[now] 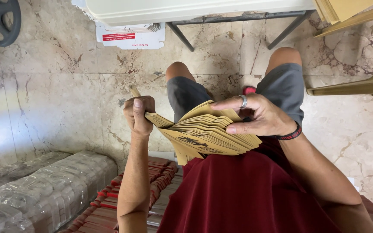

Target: Counting and stacking flat-packed cardboard boxes in a packaging facility.

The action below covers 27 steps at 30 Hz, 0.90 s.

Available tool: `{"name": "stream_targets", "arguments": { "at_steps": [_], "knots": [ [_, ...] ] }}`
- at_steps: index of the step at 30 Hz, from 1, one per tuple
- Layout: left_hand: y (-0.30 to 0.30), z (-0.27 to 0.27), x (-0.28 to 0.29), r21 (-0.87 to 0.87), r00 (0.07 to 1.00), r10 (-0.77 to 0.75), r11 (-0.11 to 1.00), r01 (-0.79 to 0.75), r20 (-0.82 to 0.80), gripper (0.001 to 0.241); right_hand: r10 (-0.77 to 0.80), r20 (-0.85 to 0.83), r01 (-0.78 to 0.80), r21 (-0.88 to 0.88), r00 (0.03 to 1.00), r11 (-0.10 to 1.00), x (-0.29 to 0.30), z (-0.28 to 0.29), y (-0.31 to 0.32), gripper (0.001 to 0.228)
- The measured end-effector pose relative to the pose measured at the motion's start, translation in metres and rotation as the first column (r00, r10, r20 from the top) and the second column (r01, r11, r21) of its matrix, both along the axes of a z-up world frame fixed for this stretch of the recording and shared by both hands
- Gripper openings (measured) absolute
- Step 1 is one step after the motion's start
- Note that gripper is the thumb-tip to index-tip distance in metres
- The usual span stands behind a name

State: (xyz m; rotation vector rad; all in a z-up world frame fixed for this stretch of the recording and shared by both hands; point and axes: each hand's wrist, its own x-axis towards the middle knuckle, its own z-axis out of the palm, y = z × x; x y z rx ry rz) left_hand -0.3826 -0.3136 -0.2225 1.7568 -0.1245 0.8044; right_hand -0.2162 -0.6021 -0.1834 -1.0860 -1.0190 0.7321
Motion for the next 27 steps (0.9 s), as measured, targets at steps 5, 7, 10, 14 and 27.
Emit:
{"name": "stream_targets", "arguments": {
  "at_steps": [5,7,10,14,27],
  "knots": [
    [0.0,0.001,-0.001,0.007,1.0,0.002,1.0,-0.002,-0.012,0.066,-0.023,0.008,0.023,0.012,1.0,1.0,-0.004,0.0,0.004,0.042],
    [0.0,-0.001,-0.001,-0.007,1.0,-0.003,1.0,0.003,-0.006,0.065,-0.041,0.015,0.041,0.02,0.999,0.999,-0.003,-0.001,0.002,0.04],
    [0.002,-0.004,-0.004,0.0,1.0,0.004,1.0,-0.004,-0.013,0.066,-0.06,0.023,0.059,0.029,0.998,0.998,-0.003,-0.001,0.001,0.039],
    [0.0,-0.002,-0.001,0.007,1.0,0.007,1.0,-0.007,-0.008,0.065,-0.076,0.028,0.075,0.036,0.997,0.997,-0.004,-0.001,0.001,0.037],
    [0.001,-0.014,-0.001,0.001,1.0,-0.006,1.0,0.006,0.019,0.064,-0.157,0.07,0.151,0.081,0.985,0.985,-0.008,0.004,0.009,0.031]
  ]
}}
